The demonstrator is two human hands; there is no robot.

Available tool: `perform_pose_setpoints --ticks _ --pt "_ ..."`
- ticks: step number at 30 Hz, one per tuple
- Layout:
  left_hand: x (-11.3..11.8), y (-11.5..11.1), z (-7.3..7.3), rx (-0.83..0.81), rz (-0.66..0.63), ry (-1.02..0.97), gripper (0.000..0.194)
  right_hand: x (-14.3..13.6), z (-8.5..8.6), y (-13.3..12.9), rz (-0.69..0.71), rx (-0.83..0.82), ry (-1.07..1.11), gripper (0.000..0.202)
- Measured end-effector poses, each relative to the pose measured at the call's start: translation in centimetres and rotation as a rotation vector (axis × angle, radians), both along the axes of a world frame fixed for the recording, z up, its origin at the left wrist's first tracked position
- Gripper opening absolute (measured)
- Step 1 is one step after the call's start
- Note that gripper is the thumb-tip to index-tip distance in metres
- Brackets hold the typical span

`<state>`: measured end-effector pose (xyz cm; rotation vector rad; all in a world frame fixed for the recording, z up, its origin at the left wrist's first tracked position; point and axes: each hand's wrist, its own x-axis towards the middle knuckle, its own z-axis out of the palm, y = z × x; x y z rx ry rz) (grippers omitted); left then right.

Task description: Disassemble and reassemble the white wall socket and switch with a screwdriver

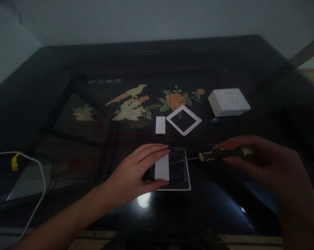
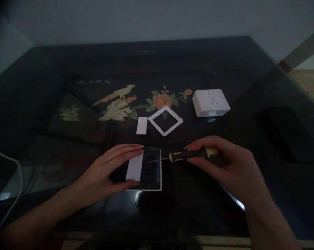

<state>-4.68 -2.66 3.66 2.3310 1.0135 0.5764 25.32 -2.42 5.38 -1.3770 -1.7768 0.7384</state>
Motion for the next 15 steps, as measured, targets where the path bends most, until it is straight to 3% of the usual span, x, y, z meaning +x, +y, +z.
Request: perform_pose_setpoints --ticks 6,11,15 --pt "-0.2 0.0 -0.1 0.082 -0.017 0.03 0.054 1.8 0.2 1.5 0.16 -0.059 -0.116 0.023" --pt "-0.3 0.0 0.1 0.181 -0.049 0.041 0.049 1.7 0.6 1.4 0.071 -0.394 -0.101 0.031" --pt "-0.2 0.0 0.0 0.213 -0.047 0.04 0.048 1.5 0.7 1.5 0.012 -0.568 -0.02 0.034"
